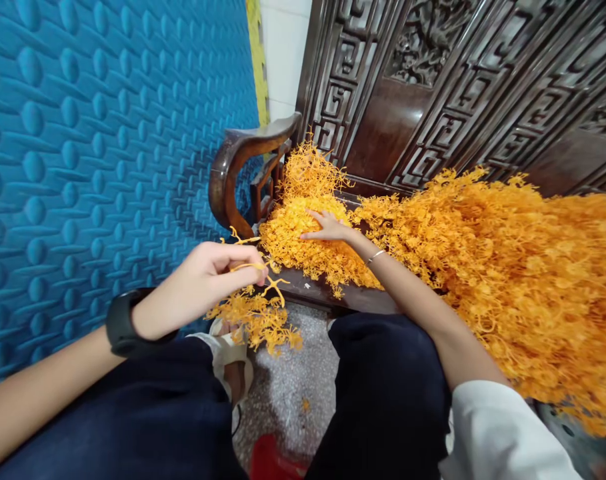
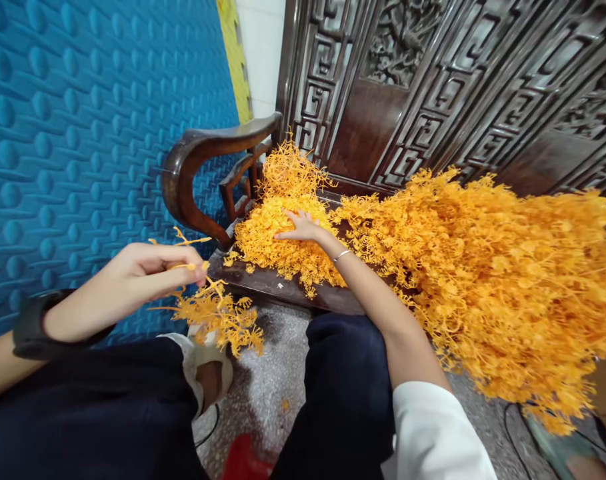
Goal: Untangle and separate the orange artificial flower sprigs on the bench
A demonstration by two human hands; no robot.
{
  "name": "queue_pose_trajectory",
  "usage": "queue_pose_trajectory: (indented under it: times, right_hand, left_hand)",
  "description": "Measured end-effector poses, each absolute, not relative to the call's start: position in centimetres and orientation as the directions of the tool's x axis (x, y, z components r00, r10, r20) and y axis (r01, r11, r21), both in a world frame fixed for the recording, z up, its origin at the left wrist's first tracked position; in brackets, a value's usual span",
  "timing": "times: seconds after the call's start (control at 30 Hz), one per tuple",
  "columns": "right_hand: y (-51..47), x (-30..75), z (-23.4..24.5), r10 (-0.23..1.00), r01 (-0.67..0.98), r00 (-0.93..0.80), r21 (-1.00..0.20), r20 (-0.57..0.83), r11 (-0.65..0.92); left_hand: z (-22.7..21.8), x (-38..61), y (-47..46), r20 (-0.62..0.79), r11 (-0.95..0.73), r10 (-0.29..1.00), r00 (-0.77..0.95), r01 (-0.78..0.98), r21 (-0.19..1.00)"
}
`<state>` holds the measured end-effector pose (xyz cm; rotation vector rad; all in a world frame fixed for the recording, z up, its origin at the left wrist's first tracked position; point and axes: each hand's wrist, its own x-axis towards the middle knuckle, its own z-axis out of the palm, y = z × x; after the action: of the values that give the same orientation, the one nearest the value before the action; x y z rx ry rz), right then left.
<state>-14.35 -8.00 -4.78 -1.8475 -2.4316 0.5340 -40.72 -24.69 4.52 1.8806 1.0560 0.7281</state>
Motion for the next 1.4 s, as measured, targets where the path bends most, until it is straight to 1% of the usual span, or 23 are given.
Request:
queue_pose_trajectory:
  times: [0.07,0.13,0.17,0.23,0.27,0.3,0.33,0.4,0.47,0.57,0.7,0.77,0.83,0.87,0.9,0.97,1.0,1.07,1.13,1.2,1.4]
  right_hand:
    - [-8.3,-13.1,-2.9,0.918,0.901,-0.343,-0.347,-0.202,0.26]
    - [-8.5,-12.4,-1.0,0.931,0.906,-0.319,-0.347,-0.177,0.244]
    - [-8.7,-12.5,-0.2,0.954,0.92,-0.27,-0.327,-0.13,0.216]
    - [-9.1,-13.2,0.7,0.985,0.943,-0.173,-0.284,0.023,0.173]
    - [-9.3,-13.9,0.7,0.983,0.945,-0.156,-0.274,0.096,0.177]
    - [-9.5,-14.8,0.4,0.977,0.941,-0.161,-0.276,0.138,0.194]
    - [-9.7,-15.8,-0.1,0.972,0.933,-0.188,-0.283,0.14,0.221]
    - [-9.9,-17.7,-1.7,0.966,0.923,-0.252,-0.284,0.066,0.26]
    - [-9.7,-19.2,-3.7,0.957,0.927,-0.29,-0.247,0.004,0.282]
    - [-8.7,-20.2,-6.3,0.936,0.912,-0.351,-0.222,0.013,0.345]
    - [-7.5,-19.4,-7.2,0.911,0.872,-0.413,-0.285,0.005,0.397]
    - [-7.3,-18.5,-6.5,0.907,0.838,-0.421,-0.374,0.021,0.398]
    - [-7.3,-17.5,-5.6,0.929,0.799,-0.361,-0.485,0.086,0.356]
    - [-7.5,-17.0,-5.2,0.942,0.786,-0.307,-0.52,0.138,0.333]
    - [-7.8,-16.5,-5.0,0.948,0.786,-0.252,-0.531,0.195,0.318]
    - [-8.6,-15.7,-4.9,0.94,0.819,-0.184,-0.484,0.286,0.307]
    - [-9.0,-15.4,-5.1,0.939,0.844,-0.18,-0.443,0.295,0.301]
    - [-10.0,-14.9,-5.8,0.952,0.887,-0.206,-0.367,0.228,0.28]
    - [-10.8,-14.6,-6.6,0.95,0.902,-0.281,-0.301,0.133,0.309]
    - [-11.3,-14.2,-7.3,0.923,0.892,-0.373,-0.235,0.098,0.386]
    - [-12.3,-12.2,-8.2,0.812,0.816,-0.562,-0.054,0.158,0.576]
  left_hand:
    - [4.5,-40.7,-24.6,0.075,-0.295,0.873,0.481,0.401,0.867]
    - [4.5,-40.6,-24.5,0.069,-0.295,0.876,0.478,0.416,0.86]
    - [4.5,-40.5,-24.5,0.071,-0.297,0.876,0.478,0.417,0.859]
    - [4.6,-40.3,-24.5,0.072,-0.298,0.874,0.481,0.412,0.861]
    - [4.6,-40.2,-24.5,0.072,-0.298,0.873,0.483,0.41,0.862]
    - [4.6,-40.2,-24.5,0.071,-0.297,0.872,0.484,0.409,0.862]
    - [4.6,-40.1,-24.5,0.067,-0.295,0.873,0.484,0.412,0.862]
    - [4.6,-39.9,-24.4,0.06,-0.29,0.872,0.486,0.412,0.864]
    - [4.6,-39.7,-24.3,0.062,-0.288,0.866,0.496,0.394,0.873]
    - [4.7,-39.5,-24.3,0.065,-0.281,0.858,0.509,0.361,0.889]
    - [4.6,-39.5,-24.3,0.058,-0.268,0.86,0.508,0.351,0.897]
    - [4.5,-39.6,-24.3,0.061,-0.273,0.86,0.507,0.355,0.894]
    - [4.4,-39.8,-24.2,0.074,-0.286,0.858,0.508,0.353,0.891]
    - [4.4,-39.9,-24.2,0.082,-0.292,0.858,0.507,0.35,0.89]
    - [4.4,-39.9,-24.2,0.086,-0.296,0.858,0.507,0.349,0.889]
    - [4.4,-40.0,-24.2,0.088,-0.295,0.861,0.5,0.352,0.888]
    - [4.4,-40.0,-24.3,0.089,-0.296,0.862,0.499,0.353,0.887]
    - [4.4,-40.0,-24.4,0.094,-0.302,0.861,0.499,0.354,0.885]
    - [4.5,-40.1,-24.5,0.097,-0.304,0.861,0.5,0.352,0.885]
    - [4.5,-40.2,-24.6,0.093,-0.3,0.863,0.497,0.354,0.886]
    - [4.6,-40.6,-24.7,0.112,-0.316,0.867,0.486,0.36,0.878]
